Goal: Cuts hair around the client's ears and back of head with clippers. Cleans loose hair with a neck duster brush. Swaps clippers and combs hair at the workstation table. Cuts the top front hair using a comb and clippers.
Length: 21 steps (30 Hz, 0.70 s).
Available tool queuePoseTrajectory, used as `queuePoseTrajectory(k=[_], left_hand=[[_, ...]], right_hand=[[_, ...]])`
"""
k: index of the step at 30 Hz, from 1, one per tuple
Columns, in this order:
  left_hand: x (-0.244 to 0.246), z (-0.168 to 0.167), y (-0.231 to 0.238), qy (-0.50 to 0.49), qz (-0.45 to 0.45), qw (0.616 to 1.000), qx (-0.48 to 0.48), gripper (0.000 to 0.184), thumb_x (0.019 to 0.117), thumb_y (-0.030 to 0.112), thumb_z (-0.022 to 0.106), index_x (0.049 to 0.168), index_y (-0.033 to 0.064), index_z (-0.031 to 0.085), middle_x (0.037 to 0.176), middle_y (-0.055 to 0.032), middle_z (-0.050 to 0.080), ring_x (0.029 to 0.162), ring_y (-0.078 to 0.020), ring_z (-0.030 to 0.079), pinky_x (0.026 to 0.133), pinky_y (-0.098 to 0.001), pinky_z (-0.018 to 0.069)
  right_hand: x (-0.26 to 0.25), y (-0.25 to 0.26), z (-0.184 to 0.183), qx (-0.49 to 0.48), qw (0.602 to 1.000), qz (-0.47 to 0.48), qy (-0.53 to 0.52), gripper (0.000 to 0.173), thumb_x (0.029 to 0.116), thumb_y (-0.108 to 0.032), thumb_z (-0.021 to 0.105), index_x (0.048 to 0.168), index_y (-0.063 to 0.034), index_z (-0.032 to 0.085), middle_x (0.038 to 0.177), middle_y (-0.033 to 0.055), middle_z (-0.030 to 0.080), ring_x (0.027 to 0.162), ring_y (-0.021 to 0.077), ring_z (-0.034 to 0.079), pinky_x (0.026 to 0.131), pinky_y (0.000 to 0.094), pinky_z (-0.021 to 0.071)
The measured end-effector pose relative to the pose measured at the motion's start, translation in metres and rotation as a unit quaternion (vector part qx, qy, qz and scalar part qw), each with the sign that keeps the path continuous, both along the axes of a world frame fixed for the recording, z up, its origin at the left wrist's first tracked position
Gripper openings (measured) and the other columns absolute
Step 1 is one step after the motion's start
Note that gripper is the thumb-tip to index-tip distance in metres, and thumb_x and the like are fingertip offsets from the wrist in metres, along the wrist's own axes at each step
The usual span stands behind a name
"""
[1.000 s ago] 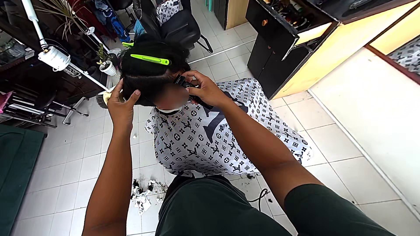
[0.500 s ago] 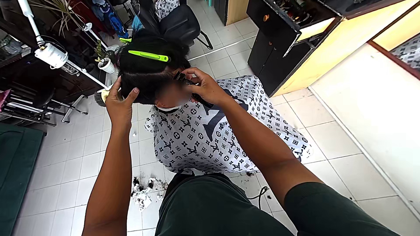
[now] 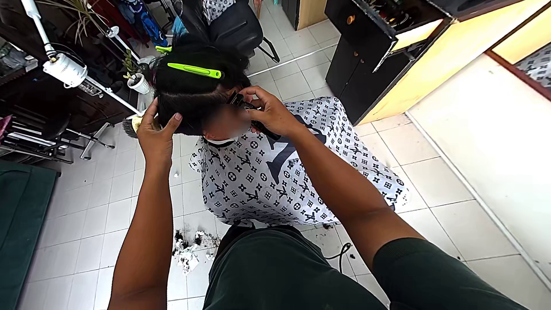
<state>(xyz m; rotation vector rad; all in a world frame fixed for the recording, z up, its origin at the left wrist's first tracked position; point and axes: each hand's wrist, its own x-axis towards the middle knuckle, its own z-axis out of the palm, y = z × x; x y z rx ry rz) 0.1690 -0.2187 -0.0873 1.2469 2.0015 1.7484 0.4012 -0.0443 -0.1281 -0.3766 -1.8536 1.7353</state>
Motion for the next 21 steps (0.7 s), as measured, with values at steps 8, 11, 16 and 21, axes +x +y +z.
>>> queuePoseTrajectory(k=[8,11,16,21], left_hand=[[0.0007,0.0002,0.0003,-0.003,0.002,1.0,0.0,0.061,0.0897,0.008,0.075,0.145,0.0007,0.051,0.139,-0.0106,0.06,0.121,-0.0104,0.061,0.103,-0.0266,0.0509],[0.0002,0.0004,0.0,-0.006,-0.001,1.0,0.003,0.061,0.09,0.007,0.075,0.145,0.0003,0.051,0.139,-0.0101,0.06,0.121,-0.0102,0.061,0.103,-0.0262,0.0508],[0.0002,-0.0003,0.0003,-0.002,0.001,1.0,-0.001,0.062,0.09,0.009,0.076,0.146,0.0012,0.051,0.14,-0.0098,0.059,0.123,-0.0105,0.06,0.104,-0.0269,0.0507],[0.0013,0.001,-0.0003,-0.003,-0.002,1.0,0.001,0.061,0.09,0.009,0.076,0.146,0.0011,0.051,0.141,-0.0092,0.059,0.123,-0.0099,0.06,0.104,-0.0261,0.0503]], right_hand=[[0.0008,0.0008,-0.002,0.009,1.0,-0.002,-0.003,0.046,0.0991,-0.01,0.064,0.142,-0.0062,0.047,0.102,0.0106,0.069,0.059,0.0119,0.064,0.05,0.0252,0.0552],[0.0009,0.0007,-0.0031,0.001,1.0,-0.002,0.002,0.046,0.0992,-0.009,0.063,0.142,-0.0055,0.047,0.1,0.0106,0.07,0.059,0.0122,0.064,0.051,0.0259,0.0561],[0.0005,-0.0022,-0.0005,0.009,1.0,-0.009,-0.011,0.045,0.0988,-0.01,0.064,0.141,-0.0072,0.047,0.101,0.0106,0.069,0.061,0.0127,0.065,0.051,0.0256,0.0556],[-0.0001,-0.0028,-0.0007,0.082,0.996,-0.019,-0.035,0.052,0.097,-0.012,0.068,0.143,-0.0056,0.046,0.101,0.0095,0.071,0.064,0.0108,0.066,0.054,0.0251,0.0554]])
